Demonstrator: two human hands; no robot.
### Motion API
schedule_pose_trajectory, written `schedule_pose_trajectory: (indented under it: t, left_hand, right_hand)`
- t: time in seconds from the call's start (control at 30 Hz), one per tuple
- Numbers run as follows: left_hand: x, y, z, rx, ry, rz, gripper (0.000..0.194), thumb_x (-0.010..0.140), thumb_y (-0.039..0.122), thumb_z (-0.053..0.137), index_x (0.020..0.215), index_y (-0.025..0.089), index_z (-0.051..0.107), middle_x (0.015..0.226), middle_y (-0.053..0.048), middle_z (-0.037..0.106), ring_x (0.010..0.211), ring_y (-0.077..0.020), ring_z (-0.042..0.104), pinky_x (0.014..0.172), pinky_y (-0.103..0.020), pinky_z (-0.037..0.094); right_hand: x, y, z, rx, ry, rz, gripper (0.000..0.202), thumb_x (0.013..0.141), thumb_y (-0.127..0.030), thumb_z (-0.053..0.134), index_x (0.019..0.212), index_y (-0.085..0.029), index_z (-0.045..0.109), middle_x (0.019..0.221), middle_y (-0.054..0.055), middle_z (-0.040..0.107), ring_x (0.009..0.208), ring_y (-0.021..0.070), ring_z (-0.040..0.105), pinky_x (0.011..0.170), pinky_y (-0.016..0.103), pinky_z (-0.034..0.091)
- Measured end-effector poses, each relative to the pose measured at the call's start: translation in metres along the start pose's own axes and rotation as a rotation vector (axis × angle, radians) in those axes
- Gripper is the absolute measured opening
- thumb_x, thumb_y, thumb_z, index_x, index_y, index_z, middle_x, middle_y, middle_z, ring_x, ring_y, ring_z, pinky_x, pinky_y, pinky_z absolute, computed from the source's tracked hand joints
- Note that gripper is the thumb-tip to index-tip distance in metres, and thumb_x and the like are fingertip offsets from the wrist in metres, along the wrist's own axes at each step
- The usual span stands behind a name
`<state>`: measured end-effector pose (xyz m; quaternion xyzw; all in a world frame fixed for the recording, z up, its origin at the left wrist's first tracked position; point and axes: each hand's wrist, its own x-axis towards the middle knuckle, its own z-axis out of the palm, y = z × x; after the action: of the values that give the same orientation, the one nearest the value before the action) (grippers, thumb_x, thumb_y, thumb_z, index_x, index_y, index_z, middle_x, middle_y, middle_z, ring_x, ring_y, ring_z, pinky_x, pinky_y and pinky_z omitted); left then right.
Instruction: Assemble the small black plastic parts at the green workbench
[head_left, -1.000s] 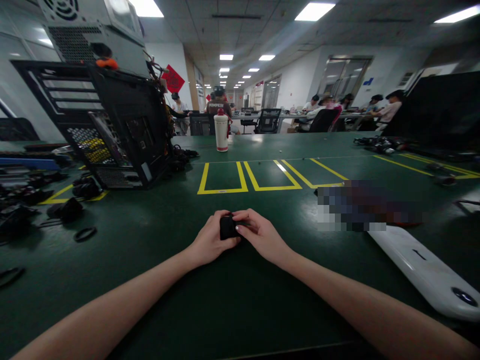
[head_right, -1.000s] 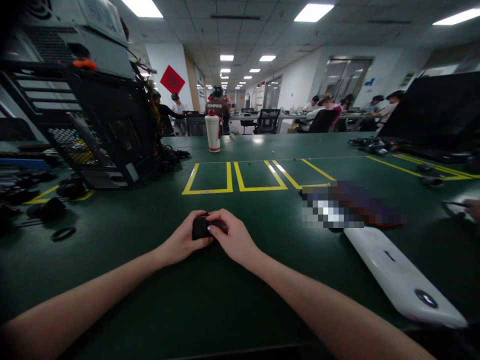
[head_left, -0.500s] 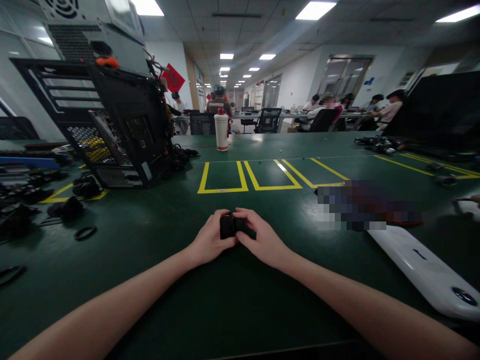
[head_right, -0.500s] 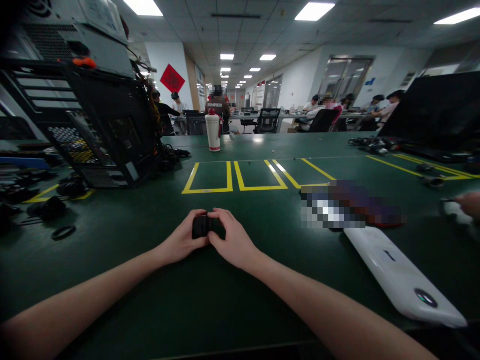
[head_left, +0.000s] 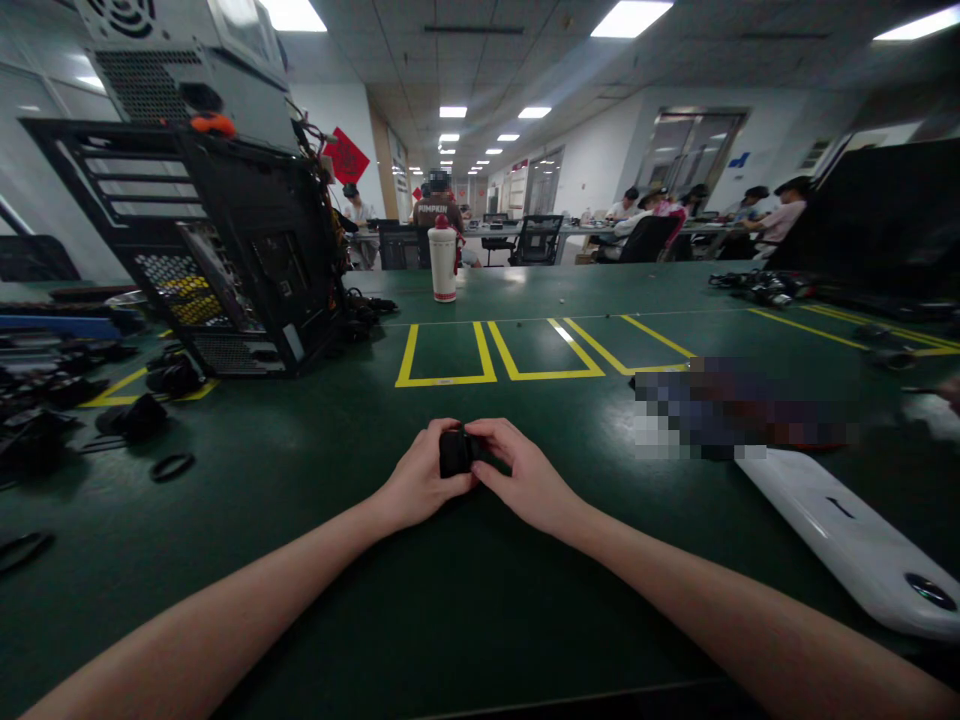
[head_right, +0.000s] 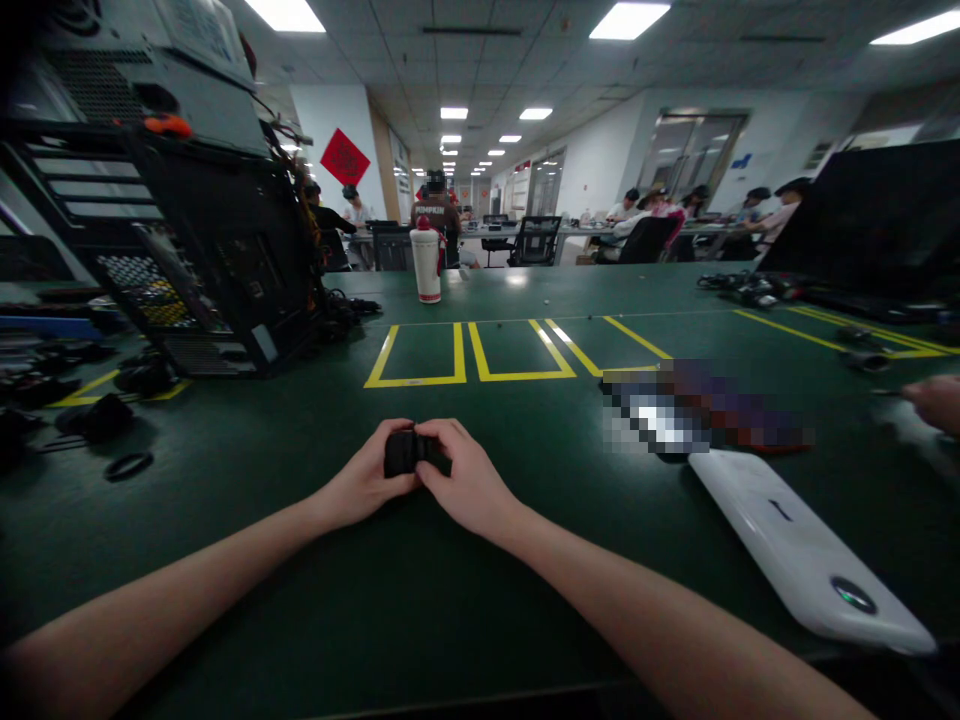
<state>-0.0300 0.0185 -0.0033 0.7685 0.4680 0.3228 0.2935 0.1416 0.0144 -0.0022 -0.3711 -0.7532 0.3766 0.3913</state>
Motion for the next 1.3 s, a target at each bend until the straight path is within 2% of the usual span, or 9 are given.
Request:
schedule_pose_trajectory:
  t: [0.23,0.33,0.43,0.5,0.8,0.93,1.07,1.17,1.3]
  left_hand:
    - [0.0,-0.002,0.001,-0.012,0.009,-0.031,0.053,0.07,0.033,0.062,0.115,0.019,0.038,0.11,-0.009,0.048,0.099,-0.0249,0.05,0.082,-0.041,0.044]
    - [0.0,0.001,0.0,-0.012,0.0,-0.031,0.052,0.07,0.032,0.061,0.115,0.02,0.039,0.109,-0.009,0.049,0.099,-0.0248,0.051,0.082,-0.041,0.044]
    - [-0.001,0.003,-0.001,-0.01,-0.02,-0.04,0.051,0.071,0.032,0.061,0.115,0.019,0.038,0.11,-0.01,0.049,0.1,-0.0253,0.05,0.083,-0.042,0.043]
    - [-0.001,0.003,-0.001,-0.012,-0.017,-0.033,0.051,0.071,0.031,0.061,0.115,0.019,0.039,0.11,-0.009,0.049,0.101,-0.0253,0.049,0.084,-0.042,0.043]
    - [-0.001,-0.001,0.0,-0.017,-0.007,-0.032,0.054,0.071,0.035,0.061,0.116,0.02,0.037,0.109,-0.009,0.049,0.099,-0.0238,0.05,0.081,-0.039,0.044]
    - [-0.001,-0.001,0.0,-0.001,-0.017,-0.029,0.054,0.071,0.035,0.061,0.117,0.02,0.037,0.108,-0.009,0.049,0.098,-0.0237,0.05,0.082,-0.039,0.044]
    - [-0.001,-0.001,0.0,0.025,0.001,-0.01,0.052,0.07,0.031,0.061,0.115,0.019,0.038,0.107,-0.008,0.049,0.096,-0.023,0.05,0.083,-0.038,0.043]
    - [-0.001,-0.001,0.0,0.028,-0.005,-0.004,0.051,0.069,0.028,0.061,0.115,0.019,0.038,0.107,-0.008,0.049,0.096,-0.0229,0.05,0.083,-0.038,0.043]
    - [-0.001,0.001,-0.001,0.01,-0.017,-0.01,0.052,0.07,0.03,0.061,0.116,0.019,0.038,0.109,-0.008,0.049,0.098,-0.0233,0.05,0.082,-0.037,0.043]
  right_hand:
    - [-0.002,-0.007,-0.001,0.063,0.008,-0.002,0.014,0.081,-0.015,0.046,0.092,-0.022,0.05,0.111,0.003,0.05,0.105,0.0163,0.052,0.093,0.037,0.043]
    - [0.0,-0.006,-0.002,0.052,0.013,0.008,0.021,0.08,-0.013,0.047,0.098,-0.023,0.05,0.108,0.003,0.051,0.104,0.0161,0.052,0.094,0.037,0.043]
    - [0.001,-0.003,-0.001,0.047,0.02,0.014,0.037,0.079,-0.011,0.048,0.113,-0.024,0.044,0.113,0.003,0.049,0.11,0.0165,0.048,0.098,0.038,0.039]
    - [0.0,-0.003,0.0,0.014,0.023,0.009,0.04,0.078,-0.01,0.048,0.115,-0.024,0.045,0.116,0.004,0.046,0.111,0.0171,0.047,0.099,0.039,0.037]
    - [-0.002,-0.011,-0.002,0.048,-0.016,0.052,0.018,0.081,-0.017,0.046,0.098,-0.022,0.049,0.111,0.004,0.05,0.104,0.0176,0.052,0.091,0.039,0.045]
    - [0.001,-0.006,-0.001,0.047,-0.018,0.064,0.027,0.08,-0.014,0.047,0.105,-0.023,0.048,0.111,0.003,0.05,0.107,0.0172,0.05,0.093,0.037,0.043]
    - [0.002,-0.001,0.001,-0.002,0.012,0.007,0.038,0.076,-0.008,0.049,0.111,-0.023,0.047,0.112,0.004,0.047,0.107,0.0162,0.049,0.098,0.036,0.039]
    - [0.001,-0.002,0.002,-0.029,0.019,-0.012,0.037,0.074,-0.007,0.05,0.107,-0.022,0.049,0.111,0.004,0.047,0.107,0.0168,0.049,0.097,0.037,0.039]
    - [0.0,-0.006,0.001,0.034,-0.002,0.01,0.024,0.079,-0.014,0.047,0.101,-0.022,0.05,0.115,0.004,0.048,0.107,0.0168,0.051,0.093,0.037,0.043]
